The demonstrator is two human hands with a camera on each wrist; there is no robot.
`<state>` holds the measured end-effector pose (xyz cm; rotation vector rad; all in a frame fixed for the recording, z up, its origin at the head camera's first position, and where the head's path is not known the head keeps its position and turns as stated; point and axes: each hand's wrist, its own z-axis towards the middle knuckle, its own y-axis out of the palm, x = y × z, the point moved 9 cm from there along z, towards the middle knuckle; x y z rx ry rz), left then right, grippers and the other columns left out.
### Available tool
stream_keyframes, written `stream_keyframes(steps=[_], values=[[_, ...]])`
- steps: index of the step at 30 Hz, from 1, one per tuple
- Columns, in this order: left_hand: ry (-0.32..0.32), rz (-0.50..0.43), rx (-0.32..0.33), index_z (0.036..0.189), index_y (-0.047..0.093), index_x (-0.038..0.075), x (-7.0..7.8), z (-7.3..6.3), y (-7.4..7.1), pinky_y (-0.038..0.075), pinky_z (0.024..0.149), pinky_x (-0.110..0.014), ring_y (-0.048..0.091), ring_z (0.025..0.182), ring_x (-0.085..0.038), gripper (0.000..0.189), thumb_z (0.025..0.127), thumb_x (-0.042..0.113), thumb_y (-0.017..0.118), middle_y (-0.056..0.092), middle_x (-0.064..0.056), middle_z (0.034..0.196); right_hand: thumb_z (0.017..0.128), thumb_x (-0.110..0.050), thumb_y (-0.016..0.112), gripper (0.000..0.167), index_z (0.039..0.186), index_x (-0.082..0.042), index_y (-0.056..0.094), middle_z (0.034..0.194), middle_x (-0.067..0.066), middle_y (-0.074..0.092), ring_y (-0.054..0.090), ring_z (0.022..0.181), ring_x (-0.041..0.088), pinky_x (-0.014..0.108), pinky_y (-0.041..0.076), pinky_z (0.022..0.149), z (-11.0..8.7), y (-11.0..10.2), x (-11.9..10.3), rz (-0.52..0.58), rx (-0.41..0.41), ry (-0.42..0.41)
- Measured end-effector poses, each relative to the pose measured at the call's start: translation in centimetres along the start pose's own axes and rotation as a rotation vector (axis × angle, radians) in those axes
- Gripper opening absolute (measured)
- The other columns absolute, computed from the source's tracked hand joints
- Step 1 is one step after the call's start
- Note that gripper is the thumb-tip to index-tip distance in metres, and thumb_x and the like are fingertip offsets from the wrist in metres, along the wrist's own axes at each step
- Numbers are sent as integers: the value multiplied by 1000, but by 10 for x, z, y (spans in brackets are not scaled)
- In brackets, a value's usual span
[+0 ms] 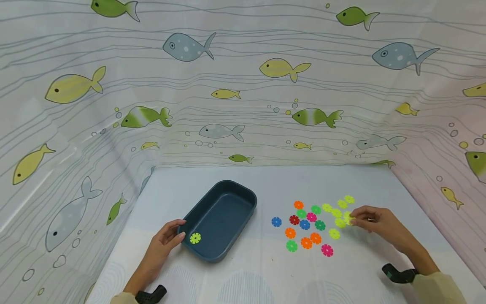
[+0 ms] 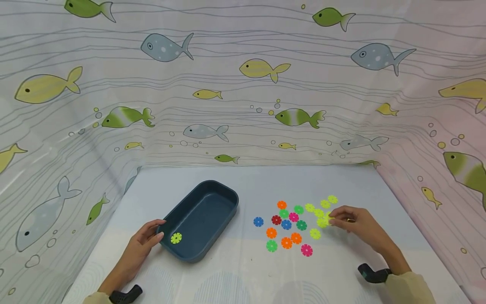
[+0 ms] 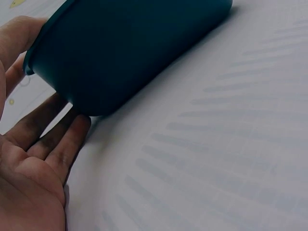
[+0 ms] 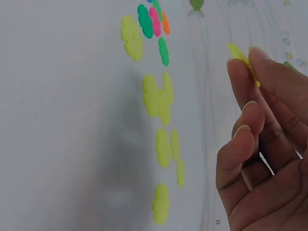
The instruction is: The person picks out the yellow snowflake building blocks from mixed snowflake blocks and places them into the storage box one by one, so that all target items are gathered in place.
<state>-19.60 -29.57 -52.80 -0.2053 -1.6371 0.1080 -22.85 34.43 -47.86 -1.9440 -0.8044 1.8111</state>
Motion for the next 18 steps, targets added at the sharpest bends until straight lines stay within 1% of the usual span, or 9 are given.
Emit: stream_keyframes(steps=[4, 10, 18], values=[[-11, -4, 3, 148, 50, 12, 0, -1, 0, 45, 98, -16, 48, 127, 6, 51, 101, 23, 69, 39, -12, 156, 92, -36, 79, 37, 115, -8, 70, 97, 7, 74, 66, 90, 30, 34, 52, 63, 3, 2, -7, -4, -5, -13], [-11, -7, 4, 148, 50, 12, 0, -1, 0, 45, 98, -15, 47, 127, 7, 52, 101, 23, 69, 39, -12, 157, 92, -37, 79, 38, 115, -7, 70, 98, 8, 73, 65, 91, 33, 35, 53, 66, 10, 6, -17, 3, -25, -33], [-6, -5, 6, 147, 51, 12, 0, -1, 0, 45, 98, -15, 48, 128, 5, 51, 101, 23, 69, 40, -12, 156, 93, -37, 77, 37, 116, -9, 72, 98, 3, 73, 65, 96, 29, 36, 55, 70, 19, 15, -29, -12, -62, -62]])
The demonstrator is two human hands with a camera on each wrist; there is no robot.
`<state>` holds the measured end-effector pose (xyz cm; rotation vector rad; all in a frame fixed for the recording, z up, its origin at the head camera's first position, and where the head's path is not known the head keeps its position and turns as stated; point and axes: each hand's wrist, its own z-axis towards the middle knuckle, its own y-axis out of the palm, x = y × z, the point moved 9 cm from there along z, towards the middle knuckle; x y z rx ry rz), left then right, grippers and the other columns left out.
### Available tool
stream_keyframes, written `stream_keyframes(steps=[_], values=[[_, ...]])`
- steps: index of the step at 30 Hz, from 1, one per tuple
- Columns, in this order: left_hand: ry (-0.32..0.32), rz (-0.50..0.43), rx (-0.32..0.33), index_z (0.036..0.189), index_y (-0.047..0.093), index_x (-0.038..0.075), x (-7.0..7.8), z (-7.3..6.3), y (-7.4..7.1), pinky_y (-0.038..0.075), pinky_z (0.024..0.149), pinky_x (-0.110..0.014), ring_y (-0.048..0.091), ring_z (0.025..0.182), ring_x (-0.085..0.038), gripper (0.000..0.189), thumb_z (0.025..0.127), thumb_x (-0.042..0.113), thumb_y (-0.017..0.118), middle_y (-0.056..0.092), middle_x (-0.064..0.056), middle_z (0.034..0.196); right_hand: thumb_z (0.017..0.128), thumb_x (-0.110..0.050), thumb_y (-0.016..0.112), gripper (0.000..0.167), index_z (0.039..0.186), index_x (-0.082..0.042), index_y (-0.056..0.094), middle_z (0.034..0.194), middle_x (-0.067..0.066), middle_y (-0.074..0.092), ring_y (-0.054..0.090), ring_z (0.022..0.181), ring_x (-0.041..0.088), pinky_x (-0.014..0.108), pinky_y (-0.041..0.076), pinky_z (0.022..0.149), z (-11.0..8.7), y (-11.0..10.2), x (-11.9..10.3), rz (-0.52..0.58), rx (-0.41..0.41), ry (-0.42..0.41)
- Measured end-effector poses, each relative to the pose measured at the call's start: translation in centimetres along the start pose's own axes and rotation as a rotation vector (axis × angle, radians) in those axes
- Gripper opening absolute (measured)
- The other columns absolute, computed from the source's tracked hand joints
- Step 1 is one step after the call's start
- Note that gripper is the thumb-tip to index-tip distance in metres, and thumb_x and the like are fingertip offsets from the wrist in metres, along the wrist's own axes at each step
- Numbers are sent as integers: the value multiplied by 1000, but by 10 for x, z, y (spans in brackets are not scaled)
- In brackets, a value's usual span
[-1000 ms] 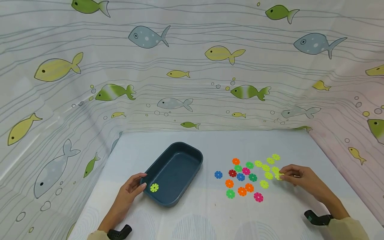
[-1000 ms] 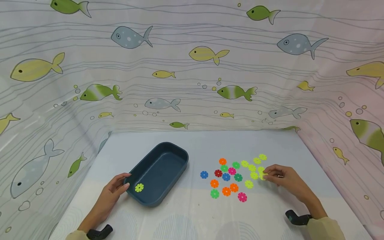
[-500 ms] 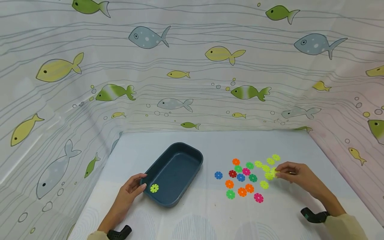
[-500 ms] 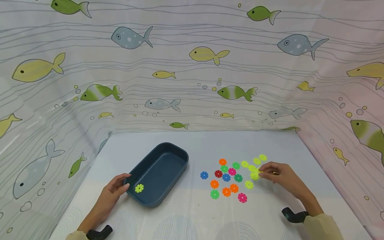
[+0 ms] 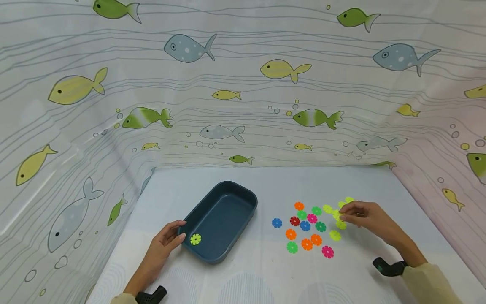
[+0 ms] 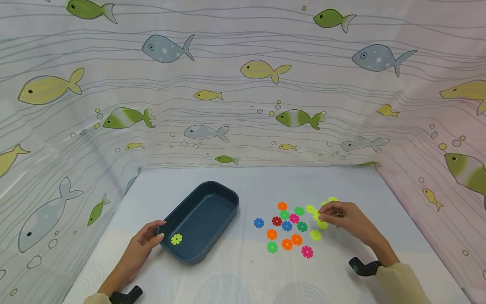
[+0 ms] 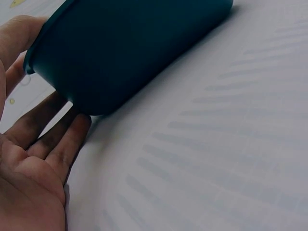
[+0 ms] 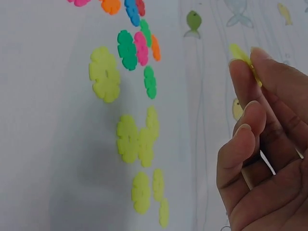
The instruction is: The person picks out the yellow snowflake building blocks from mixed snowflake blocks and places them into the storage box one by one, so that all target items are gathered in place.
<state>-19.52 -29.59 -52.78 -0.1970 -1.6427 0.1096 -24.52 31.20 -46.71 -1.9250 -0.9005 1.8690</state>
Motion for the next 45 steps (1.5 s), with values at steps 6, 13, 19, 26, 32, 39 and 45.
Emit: stream_keyframes(steps=[6, 13, 19, 26, 32, 39, 45], values=[[17, 4, -3, 148, 51, 12, 2, 0, 0, 46, 99, -16, 49, 128, 4, 50, 102, 22, 68, 41, -11, 155, 93, -38, 77, 33, 114, -13, 72, 98, 4, 73, 65, 95, 28, 36, 57, 71, 6, 4, -11, 1, -7, -32], [22, -1, -1, 148, 51, 12, 2, -1, 0, 46, 99, -16, 49, 128, 5, 50, 102, 21, 68, 42, -11, 154, 93, -34, 79, 28, 111, -14, 73, 97, 3, 73, 66, 95, 31, 38, 59, 72, 12, 10, -24, 36, -23, -69], [13, -4, 5, 148, 51, 12, 2, -1, 0, 45, 99, -16, 48, 128, 5, 51, 101, 23, 69, 41, -11, 155, 92, -35, 79, 26, 109, -15, 74, 97, 2, 72, 66, 94, 30, 33, 59, 76, 15, 15, -33, 45, -39, -103], [12, 1, 4, 147, 51, 12, 2, -1, 0, 44, 99, -15, 47, 129, 6, 51, 101, 24, 69, 40, -12, 156, 93, -36, 78, 23, 108, -19, 75, 98, -2, 73, 67, 94, 22, 29, 56, 83, 20, 20, -42, 25, -46, -143], [30, 5, -3, 147, 51, 12, 2, 0, -1, 44, 100, -15, 47, 130, 6, 50, 101, 23, 68, 41, -11, 155, 93, -36, 78, 24, 108, -19, 74, 99, 0, 73, 67, 97, 28, 34, 58, 83, 28, 27, -50, 45, -74, -148], [54, -8, -8, 147, 51, 10, 6, 0, 0, 45, 100, -16, 48, 131, 3, 50, 101, 20, 68, 44, -9, 153, 93, -34, 78, 23, 109, -18, 74, 100, 3, 72, 66, 98, 31, 42, 58, 83, 36, 36, -59, 87, -110, -151], [39, -14, -6, 147, 51, 10, 4, 0, 0, 45, 100, -16, 48, 130, 3, 51, 101, 21, 69, 45, -7, 152, 93, -33, 78, 20, 108, -20, 74, 102, 3, 72, 67, 100, 30, 46, 59, 84, 40, 43, -65, 106, -137, -175]])
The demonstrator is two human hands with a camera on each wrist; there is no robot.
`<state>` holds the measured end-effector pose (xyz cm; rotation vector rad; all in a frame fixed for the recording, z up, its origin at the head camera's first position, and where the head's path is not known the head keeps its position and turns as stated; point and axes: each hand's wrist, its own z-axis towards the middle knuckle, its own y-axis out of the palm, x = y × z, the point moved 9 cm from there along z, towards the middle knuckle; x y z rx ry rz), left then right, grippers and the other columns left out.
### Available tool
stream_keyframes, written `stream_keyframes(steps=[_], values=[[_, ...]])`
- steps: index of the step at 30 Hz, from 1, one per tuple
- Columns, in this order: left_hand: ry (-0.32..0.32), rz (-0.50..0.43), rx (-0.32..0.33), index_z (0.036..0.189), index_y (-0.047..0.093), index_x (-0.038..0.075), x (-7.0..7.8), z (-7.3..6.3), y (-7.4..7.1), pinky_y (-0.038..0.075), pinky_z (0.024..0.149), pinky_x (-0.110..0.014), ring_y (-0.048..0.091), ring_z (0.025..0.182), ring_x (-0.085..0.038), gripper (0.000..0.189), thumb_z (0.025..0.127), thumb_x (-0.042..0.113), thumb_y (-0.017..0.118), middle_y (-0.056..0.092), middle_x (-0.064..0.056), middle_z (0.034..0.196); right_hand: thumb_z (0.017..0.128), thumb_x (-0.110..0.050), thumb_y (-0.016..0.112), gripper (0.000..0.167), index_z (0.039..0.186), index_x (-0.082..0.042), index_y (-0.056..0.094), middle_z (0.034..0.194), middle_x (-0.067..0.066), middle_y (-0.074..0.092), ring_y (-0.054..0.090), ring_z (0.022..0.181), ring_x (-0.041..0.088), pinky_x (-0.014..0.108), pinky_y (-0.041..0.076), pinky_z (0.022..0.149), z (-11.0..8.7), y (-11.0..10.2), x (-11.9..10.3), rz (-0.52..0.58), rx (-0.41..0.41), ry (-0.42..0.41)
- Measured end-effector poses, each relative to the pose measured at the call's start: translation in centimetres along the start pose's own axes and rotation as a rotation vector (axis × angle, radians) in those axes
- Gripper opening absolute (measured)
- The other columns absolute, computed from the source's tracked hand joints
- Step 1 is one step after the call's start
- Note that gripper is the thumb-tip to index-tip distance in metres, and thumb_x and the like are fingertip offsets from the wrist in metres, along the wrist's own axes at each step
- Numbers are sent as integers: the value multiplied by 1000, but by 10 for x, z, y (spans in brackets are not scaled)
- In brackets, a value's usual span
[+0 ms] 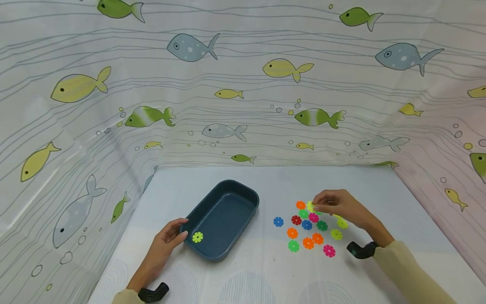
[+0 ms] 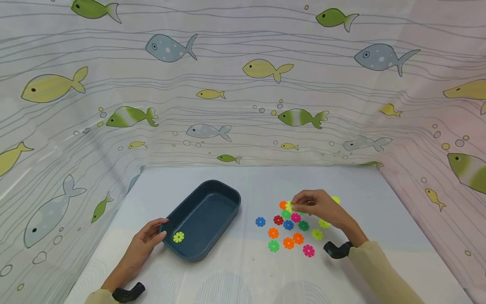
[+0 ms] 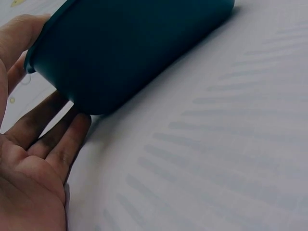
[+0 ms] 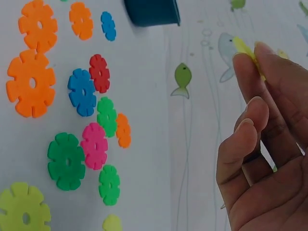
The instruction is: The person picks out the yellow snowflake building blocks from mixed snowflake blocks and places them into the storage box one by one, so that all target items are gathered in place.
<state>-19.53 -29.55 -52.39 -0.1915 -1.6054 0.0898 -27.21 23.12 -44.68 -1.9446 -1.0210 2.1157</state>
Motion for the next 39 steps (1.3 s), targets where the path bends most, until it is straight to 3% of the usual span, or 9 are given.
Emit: stream_keyframes(steps=[8, 17, 25, 32, 36, 39], values=[[5, 8, 0, 147, 52, 10, -1, 0, 0, 45, 100, -15, 48, 130, 2, 50, 101, 21, 69, 46, -7, 151, 94, -32, 77, 18, 108, -20, 74, 100, 5, 73, 65, 98, 48, 47, 58, 74, 11, 10, -9, 41, -45, -24], [12, 12, -2, 146, 52, 10, 0, 0, 0, 45, 100, -15, 48, 130, 4, 49, 101, 21, 68, 47, -5, 150, 97, -27, 75, 17, 110, -17, 75, 105, 7, 74, 64, 97, 49, 43, 59, 76, 21, 21, -21, 92, -101, -81], [0, 14, 1, 147, 52, 10, 0, -1, 0, 43, 101, -14, 47, 130, 4, 50, 101, 22, 68, 46, -6, 151, 98, -26, 74, 19, 114, -17, 78, 115, 6, 74, 70, 103, 31, 50, 58, 89, 27, 31, -32, 131, -148, -110], [-5, 18, 6, 147, 51, 11, -1, -1, 0, 43, 100, -14, 47, 130, 4, 49, 102, 22, 67, 45, -8, 152, 98, -24, 73, 20, 115, -16, 78, 115, 7, 74, 66, 107, 48, 53, 56, 92, 32, 42, -38, 185, -182, -115], [-10, 19, 7, 147, 51, 11, -1, -1, 1, 43, 100, -14, 47, 130, 5, 49, 102, 22, 67, 44, -9, 153, 98, -24, 73, 19, 115, -18, 78, 116, 6, 74, 65, 108, 49, 48, 58, 91, 35, 48, -42, 192, -189, -131], [-11, 21, 7, 147, 51, 11, -1, -1, 1, 44, 100, -14, 47, 129, 5, 49, 102, 22, 67, 44, -9, 153, 98, -23, 73, 19, 115, -16, 78, 117, 8, 74, 64, 108, 51, 51, 56, 92, 38, 53, -45, 217, -205, -148]])
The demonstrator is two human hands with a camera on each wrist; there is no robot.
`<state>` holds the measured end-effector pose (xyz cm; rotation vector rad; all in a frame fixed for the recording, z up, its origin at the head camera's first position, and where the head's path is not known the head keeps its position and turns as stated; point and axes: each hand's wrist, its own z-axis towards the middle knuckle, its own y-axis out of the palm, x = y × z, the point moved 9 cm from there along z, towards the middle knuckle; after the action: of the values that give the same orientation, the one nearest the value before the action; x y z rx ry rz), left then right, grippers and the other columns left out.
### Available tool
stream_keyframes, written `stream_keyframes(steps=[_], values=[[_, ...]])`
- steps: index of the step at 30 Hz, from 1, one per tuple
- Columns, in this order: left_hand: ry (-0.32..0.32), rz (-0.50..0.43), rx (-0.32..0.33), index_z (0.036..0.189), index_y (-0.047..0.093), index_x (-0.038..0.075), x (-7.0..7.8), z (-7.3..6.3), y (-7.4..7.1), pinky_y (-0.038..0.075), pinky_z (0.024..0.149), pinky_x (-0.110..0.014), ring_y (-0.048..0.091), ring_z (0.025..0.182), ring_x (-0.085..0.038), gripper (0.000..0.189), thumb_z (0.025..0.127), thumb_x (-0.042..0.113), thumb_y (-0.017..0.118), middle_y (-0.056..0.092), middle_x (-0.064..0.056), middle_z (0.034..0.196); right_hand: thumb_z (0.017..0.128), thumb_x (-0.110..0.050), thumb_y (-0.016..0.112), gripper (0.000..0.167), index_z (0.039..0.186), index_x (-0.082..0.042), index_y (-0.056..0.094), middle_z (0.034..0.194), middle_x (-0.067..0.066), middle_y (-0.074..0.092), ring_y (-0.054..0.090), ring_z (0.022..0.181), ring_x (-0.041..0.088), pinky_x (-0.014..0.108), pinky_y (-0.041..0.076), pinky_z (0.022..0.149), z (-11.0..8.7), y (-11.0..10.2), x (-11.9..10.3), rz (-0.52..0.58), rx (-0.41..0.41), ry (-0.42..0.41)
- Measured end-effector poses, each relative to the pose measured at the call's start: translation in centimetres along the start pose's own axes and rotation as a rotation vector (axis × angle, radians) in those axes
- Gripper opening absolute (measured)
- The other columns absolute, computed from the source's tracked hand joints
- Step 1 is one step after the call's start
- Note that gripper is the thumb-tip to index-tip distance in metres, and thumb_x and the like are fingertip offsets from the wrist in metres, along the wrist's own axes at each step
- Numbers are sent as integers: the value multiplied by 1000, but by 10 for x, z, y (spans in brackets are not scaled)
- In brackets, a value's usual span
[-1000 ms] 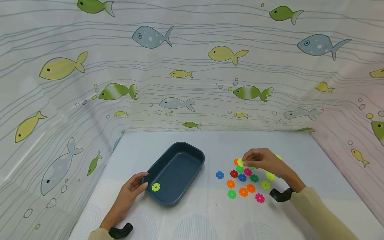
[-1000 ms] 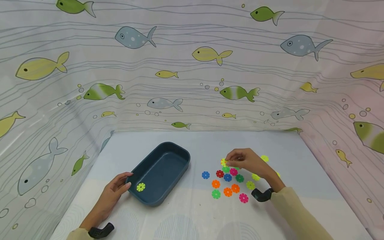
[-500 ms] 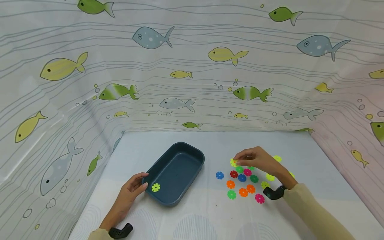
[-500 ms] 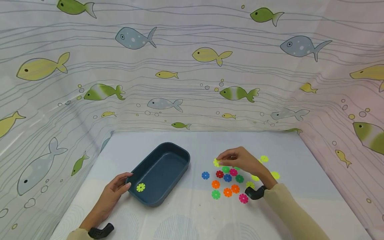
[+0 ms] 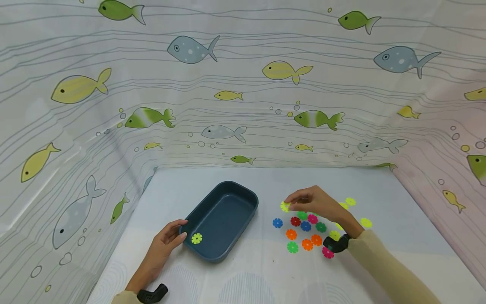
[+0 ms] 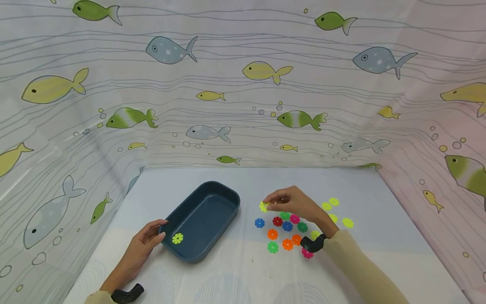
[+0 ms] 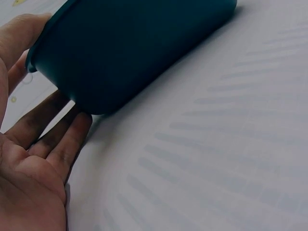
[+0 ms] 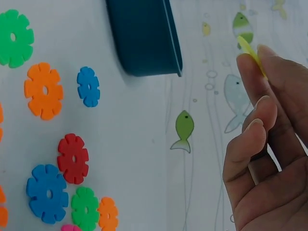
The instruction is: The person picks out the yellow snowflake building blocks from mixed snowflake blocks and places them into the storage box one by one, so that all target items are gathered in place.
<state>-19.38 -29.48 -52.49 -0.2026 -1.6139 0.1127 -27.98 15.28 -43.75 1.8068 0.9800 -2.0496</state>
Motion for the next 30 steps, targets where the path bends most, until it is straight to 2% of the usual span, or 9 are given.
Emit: stream_keyframes(steps=[3, 9, 14, 18, 21, 25, 30], values=[[0, -2, 2, 147, 51, 11, 0, 0, 0, 44, 100, -14, 48, 129, 4, 49, 102, 22, 67, 44, -8, 152, 98, -22, 73, 18, 115, -16, 77, 117, 8, 73, 65, 107, 48, 57, 55, 92, 5, 5, 0, 1, -15, -10], [15, -1, 0, 147, 52, 11, 2, 0, -1, 44, 100, -14, 47, 130, 4, 48, 102, 21, 67, 45, -7, 152, 97, -25, 75, 20, 115, -18, 78, 112, 4, 75, 67, 101, 39, 55, 57, 88, 16, 11, -1, -72, -30, -5], [12, -1, -2, 146, 52, 11, 2, 0, 0, 44, 100, -14, 47, 130, 4, 48, 102, 21, 67, 45, -7, 152, 95, -28, 77, 21, 115, -22, 78, 109, 1, 75, 66, 98, 40, 51, 58, 82, 25, 18, -5, -108, -43, 11], [6, 1, -2, 147, 51, 11, 1, -1, 0, 44, 100, -14, 47, 130, 5, 49, 102, 22, 67, 43, -8, 153, 96, -26, 76, 19, 114, -22, 78, 108, 1, 75, 64, 94, 46, 47, 57, 74, 32, 26, -7, -113, -76, -2], [5, 0, 0, 147, 51, 11, 1, 0, 0, 44, 100, -14, 46, 130, 5, 49, 102, 22, 67, 43, -8, 154, 97, -25, 75, 18, 114, -21, 78, 109, 2, 75, 63, 97, 49, 50, 58, 73, 38, 34, -7, -98, -116, -19], [10, 0, 3, 147, 51, 11, 1, 0, 0, 44, 100, -14, 47, 130, 4, 49, 102, 22, 67, 44, -8, 153, 96, -28, 75, 19, 115, -23, 78, 110, 1, 75, 66, 101, 45, 56, 58, 73, 46, 41, -5, -100, -149, -31], [11, 0, -1, 147, 51, 11, 0, 0, 0, 44, 100, -15, 47, 130, 3, 49, 102, 22, 67, 43, -10, 154, 96, -31, 76, 19, 114, -26, 77, 109, 0, 75, 66, 98, 45, 59, 56, 70, 55, 51, -7, -102, -174, -40]])
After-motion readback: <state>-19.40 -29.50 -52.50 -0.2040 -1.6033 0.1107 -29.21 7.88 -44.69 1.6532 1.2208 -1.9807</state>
